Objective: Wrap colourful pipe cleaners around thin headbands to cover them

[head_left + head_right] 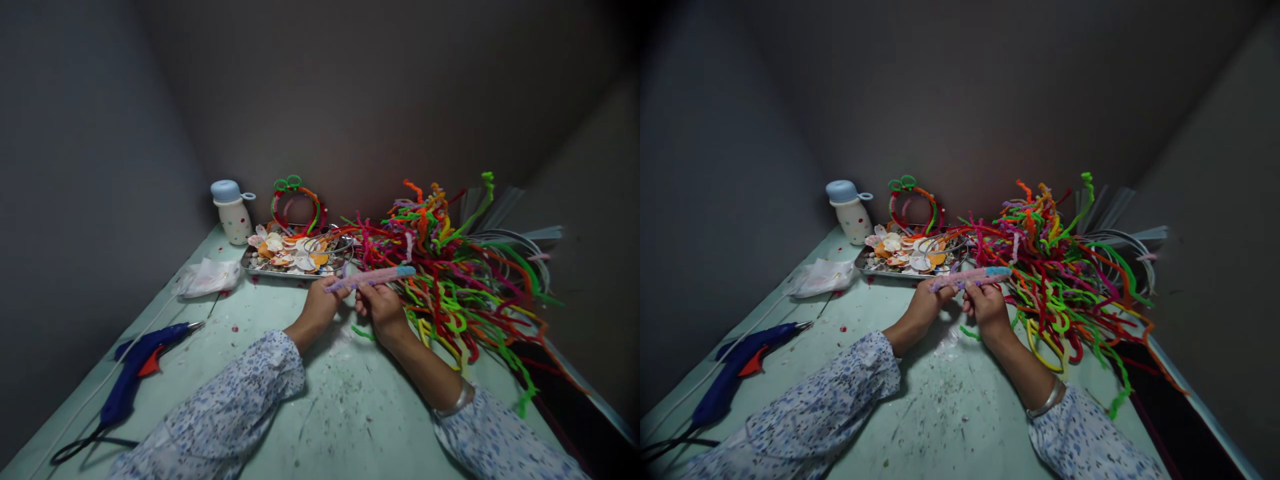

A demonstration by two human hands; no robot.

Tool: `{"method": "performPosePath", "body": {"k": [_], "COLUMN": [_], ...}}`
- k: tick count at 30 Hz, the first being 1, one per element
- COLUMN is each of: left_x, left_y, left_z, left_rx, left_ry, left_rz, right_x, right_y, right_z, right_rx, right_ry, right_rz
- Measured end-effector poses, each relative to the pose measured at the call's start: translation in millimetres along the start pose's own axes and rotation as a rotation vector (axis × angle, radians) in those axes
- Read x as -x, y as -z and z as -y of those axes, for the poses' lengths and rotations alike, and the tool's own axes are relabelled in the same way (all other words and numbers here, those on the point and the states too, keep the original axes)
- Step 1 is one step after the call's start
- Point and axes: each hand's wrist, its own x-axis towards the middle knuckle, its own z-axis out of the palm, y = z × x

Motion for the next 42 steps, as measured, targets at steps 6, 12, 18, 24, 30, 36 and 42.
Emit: {"method": "performPosePath", "body": {"k": [6, 12, 18, 24, 30, 36, 42], "left_x": [0.3, -1.1, 0.4, 1.0, 0.3, 5.1, 4.3], "left_y": [0.8, 1.0, -0.5, -1.5, -1.0, -2.9, 0.0], "left_z": [1.8, 1.8, -2.8, -3.6, 4.5, 1.3, 5.3], "left_rx": [-0.033, -0.005, 0.003, 0.016, 0.005, -0.106, -0.164], "left_ry": [-0.054, -0.056, -0.011, -0.001, -0.026, -0.121, -0.121], "left_rz": [-0.028, -0.039, -0.045, -0.065, -0.045, -0.079, -0.110], "right_x": [-0.2, 4.3, 3.3, 3.9, 2.9, 2.9, 2.1], "right_y": [-0.4, -3.3, -3.4, -5.2, -6.3, -5.1, -5.6], "right_z": [0.0, 0.1, -1.9, 1.4, 5.6, 4.7, -0.2], "right_rx": [-0.020, 0.006, 0.094, 0.130, 0.089, 0.006, 0.036], "right_ry": [-0.010, 0.012, -0.005, -0.013, -0.032, 0.000, -0.033], "right_rz": [0.001, 0.064, 0.043, 0.040, 0.036, 0.031, 0.043]}}
